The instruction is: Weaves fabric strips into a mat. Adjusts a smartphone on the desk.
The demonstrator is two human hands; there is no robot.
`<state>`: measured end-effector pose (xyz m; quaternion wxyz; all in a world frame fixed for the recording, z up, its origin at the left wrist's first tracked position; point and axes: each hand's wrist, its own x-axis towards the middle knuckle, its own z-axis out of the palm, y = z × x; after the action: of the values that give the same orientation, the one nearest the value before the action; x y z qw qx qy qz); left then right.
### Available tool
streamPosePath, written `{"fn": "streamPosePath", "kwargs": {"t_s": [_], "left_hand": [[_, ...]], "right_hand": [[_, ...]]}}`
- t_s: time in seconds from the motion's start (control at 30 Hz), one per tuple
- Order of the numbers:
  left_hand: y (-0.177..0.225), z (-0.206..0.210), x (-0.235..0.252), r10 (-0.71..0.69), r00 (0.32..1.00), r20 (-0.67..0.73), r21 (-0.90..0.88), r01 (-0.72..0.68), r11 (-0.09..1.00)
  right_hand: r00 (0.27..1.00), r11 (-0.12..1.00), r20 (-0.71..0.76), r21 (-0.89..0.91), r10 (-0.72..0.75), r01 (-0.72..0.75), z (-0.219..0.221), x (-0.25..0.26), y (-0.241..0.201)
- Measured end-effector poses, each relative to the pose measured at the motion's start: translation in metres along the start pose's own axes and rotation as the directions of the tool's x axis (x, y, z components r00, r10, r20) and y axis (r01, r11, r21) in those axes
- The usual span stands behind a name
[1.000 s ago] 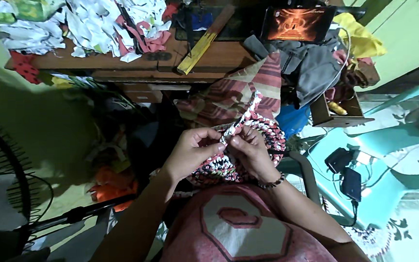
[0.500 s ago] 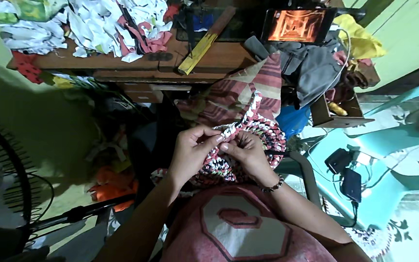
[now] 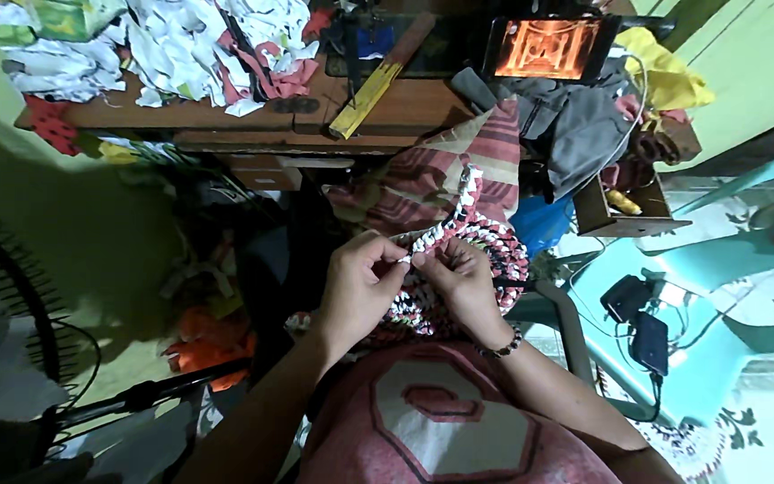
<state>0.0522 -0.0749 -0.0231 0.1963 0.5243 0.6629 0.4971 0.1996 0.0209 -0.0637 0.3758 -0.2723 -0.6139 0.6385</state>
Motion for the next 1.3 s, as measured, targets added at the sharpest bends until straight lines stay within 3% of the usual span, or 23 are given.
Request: {"fn": "streamPosePath", "kwargs": {"t_s": [0.17,0.4,0.53,0.67,0.8,0.93,1.03,1.1,1.3], "left_hand": [[-0.002,-0.009,0.004,-0.075,0.997,0.037,-0.185,0.080,0.979],[0.002,0.002,-0.002,0.074,0.994,-0.085,-0.035,-0.077,0.996],[0.005,-0.020,0.004,-0.144,0.975,0.168,-0.122,0.165,0.979],[0.003,-0.031,0.006,-0.188,0.928,0.321,-0.152,0.246,0.957],[0.005,-0.028,0.005,-0.208,0.936,0.285,-0.187,0.267,0.945],[0.004,-0.020,0.002,-0.198,0.960,0.200,-0.183,0.235,0.955],[0.001,0.001,-0.008,0.011,0.999,-0.036,-0.017,-0.012,1.000],[-0.002,0.014,-0.012,0.137,0.980,-0.142,0.069,-0.128,0.989],[-0.006,-0.001,-0.010,-0.121,0.993,-0.008,-0.305,0.112,0.946]], "right_hand": [[0.987,0.997,0.154,0.049,0.055,-0.063,-0.005,0.000,-0.001],[0.993,0.995,0.088,-0.054,-0.075,0.080,0.004,-0.003,-0.006],[0.996,0.994,0.090,0.110,0.008,-0.018,-0.001,0.000,-0.003],[0.994,0.974,0.100,0.221,0.032,-0.054,-0.005,0.001,0.001],[0.980,0.975,0.189,0.198,0.066,-0.104,-0.007,0.000,-0.001],[0.984,0.990,0.154,0.090,0.091,-0.106,-0.007,0.001,-0.006],[0.997,0.997,0.064,-0.071,-0.035,0.040,0.002,-0.003,-0.010],[0.995,0.989,0.027,-0.110,-0.093,0.096,0.007,-0.005,-0.009],[0.978,0.996,0.199,0.050,0.058,-0.069,-0.006,0.001,-0.002]]}}
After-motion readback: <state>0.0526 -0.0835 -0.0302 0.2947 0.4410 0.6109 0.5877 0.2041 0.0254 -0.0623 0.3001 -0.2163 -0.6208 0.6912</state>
